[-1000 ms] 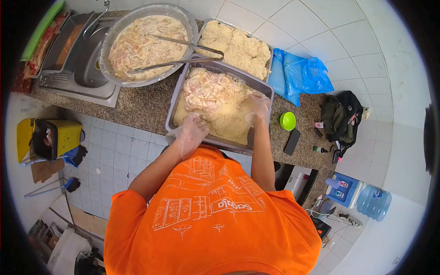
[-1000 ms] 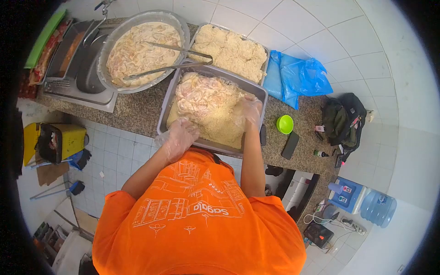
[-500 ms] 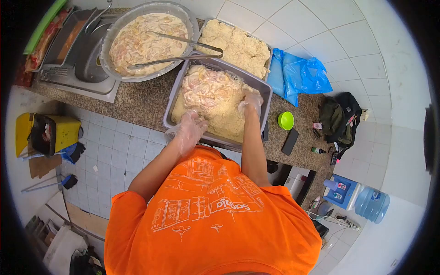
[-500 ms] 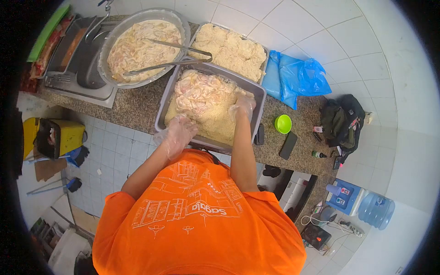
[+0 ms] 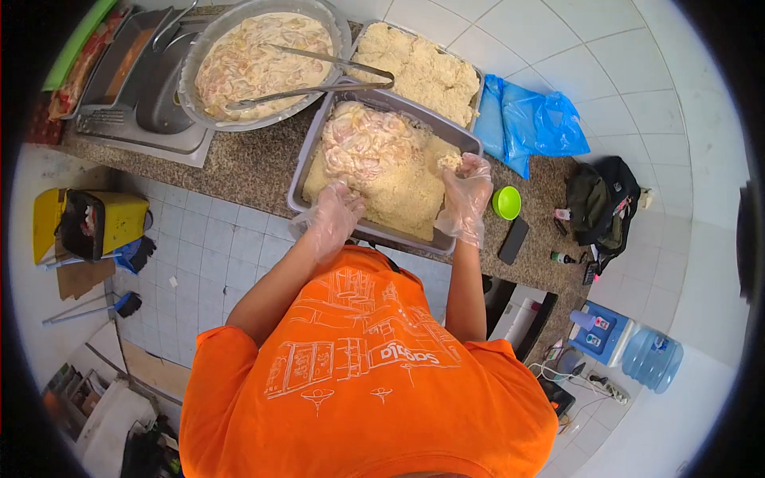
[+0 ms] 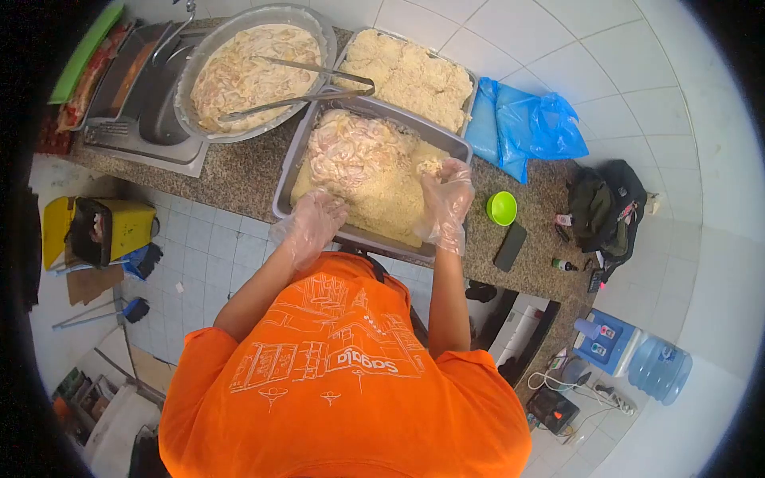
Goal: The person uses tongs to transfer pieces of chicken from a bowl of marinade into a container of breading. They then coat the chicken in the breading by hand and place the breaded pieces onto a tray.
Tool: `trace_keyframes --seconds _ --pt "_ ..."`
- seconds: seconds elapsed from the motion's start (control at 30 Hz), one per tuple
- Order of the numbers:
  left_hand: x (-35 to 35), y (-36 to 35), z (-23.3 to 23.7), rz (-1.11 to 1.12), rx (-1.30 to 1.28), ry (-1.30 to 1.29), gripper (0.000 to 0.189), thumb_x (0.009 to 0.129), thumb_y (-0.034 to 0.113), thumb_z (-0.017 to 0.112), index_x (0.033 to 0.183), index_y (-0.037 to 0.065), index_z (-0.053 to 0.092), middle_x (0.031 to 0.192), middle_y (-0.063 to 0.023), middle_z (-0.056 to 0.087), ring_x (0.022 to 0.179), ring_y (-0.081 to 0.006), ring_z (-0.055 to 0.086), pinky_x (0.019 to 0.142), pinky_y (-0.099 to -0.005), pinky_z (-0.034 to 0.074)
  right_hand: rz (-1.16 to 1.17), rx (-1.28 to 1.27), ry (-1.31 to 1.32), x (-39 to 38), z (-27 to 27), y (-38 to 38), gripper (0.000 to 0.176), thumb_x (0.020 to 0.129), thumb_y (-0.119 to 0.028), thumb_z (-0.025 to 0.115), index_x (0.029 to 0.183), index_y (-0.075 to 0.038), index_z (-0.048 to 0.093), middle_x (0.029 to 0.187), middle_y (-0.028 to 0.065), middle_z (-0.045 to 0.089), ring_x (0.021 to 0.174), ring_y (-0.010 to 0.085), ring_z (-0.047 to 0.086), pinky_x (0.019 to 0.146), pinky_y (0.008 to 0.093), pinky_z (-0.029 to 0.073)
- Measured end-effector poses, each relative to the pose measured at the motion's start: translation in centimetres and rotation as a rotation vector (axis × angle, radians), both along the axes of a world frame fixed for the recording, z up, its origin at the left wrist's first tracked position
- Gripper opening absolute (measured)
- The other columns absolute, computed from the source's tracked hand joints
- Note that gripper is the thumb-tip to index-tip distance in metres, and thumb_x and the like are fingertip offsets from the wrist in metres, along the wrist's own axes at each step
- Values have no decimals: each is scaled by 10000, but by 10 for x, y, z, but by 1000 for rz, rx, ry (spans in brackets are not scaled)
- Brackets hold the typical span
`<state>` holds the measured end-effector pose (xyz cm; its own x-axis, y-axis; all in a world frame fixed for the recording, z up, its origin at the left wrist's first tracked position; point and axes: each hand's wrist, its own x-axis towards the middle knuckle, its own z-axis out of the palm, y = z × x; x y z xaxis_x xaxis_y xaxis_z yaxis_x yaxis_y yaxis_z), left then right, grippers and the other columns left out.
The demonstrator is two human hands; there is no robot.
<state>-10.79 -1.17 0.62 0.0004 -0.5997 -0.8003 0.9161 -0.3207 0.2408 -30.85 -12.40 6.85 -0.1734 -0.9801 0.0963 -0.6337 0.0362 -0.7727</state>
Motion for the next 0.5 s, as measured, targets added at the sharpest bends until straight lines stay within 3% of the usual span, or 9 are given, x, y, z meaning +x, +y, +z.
trace_keyframes --seconds 0.17,0.27,0.33,0.37,0.43,0.47,0.5 --pt "-7 -1 -3 -17 4 -34 586 958 296 423 1392 -70 276 1384 -224 359 1235 -353 425 1107 -447 315 102 242 -158 -23 -48 2 422 725 -130 757 1090 3 593 937 110 677 865 203 658 761 328 517" --pt "-22 -13 5 -65 98 -183 549 963 311 398 1384 -37 335 1396 -207 398 1271 -330 425 1121 -451 292 154 275 9 -32 -68 0 383 755 -91 744 1086 20 588 952 162 686 876 255 678 753 347 523" --pt "-30 -23 6 -137 56 -77 522 973 335 375 1358 -17 391 1342 -199 475 1227 -324 490 1099 -453 341 227 398 244 -27 -40 7 459 861 -316 704 1118 39 566 1024 219 666 933 366 656 832 403 509" --pt "-34 -30 7 -171 33 -24 513 978 347 364 1345 -7 418 1315 -195 514 1204 -321 522 1088 -454 366 223 397 240 -25 -38 9 459 861 -316 704 1118 39 566 1024 219 666 933 366 656 832 403 509" --pt "-46 -38 7 -248 -5 89 506 988 371 341 1319 13 474 1260 -187 592 1160 -316 586 1066 -456 415 217 611 426 -22 -38 20 582 959 -507 455 1168 29 546 1160 263 616 1114 447 563 947 453 453" --pt "-55 -40 4 -261 -2 89 506 988 371 341 1319 13 474 1260 -187 592 1160 -316 586 1066 -456 415 205 616 423 -22 -39 31 582 959 -507 455 1168 29 546 1160 263 616 1114 447 563 947 453 453" --pt "-64 -43 -3 -291 -104 155 500 990 353 328 1333 17 464 1307 -188 559 1195 -325 557 1079 -472 386 173 610 416 -21 -40 44 605 976 -520 354 1196 10 546 1213 252 594 1158 441 535 972 454 434"
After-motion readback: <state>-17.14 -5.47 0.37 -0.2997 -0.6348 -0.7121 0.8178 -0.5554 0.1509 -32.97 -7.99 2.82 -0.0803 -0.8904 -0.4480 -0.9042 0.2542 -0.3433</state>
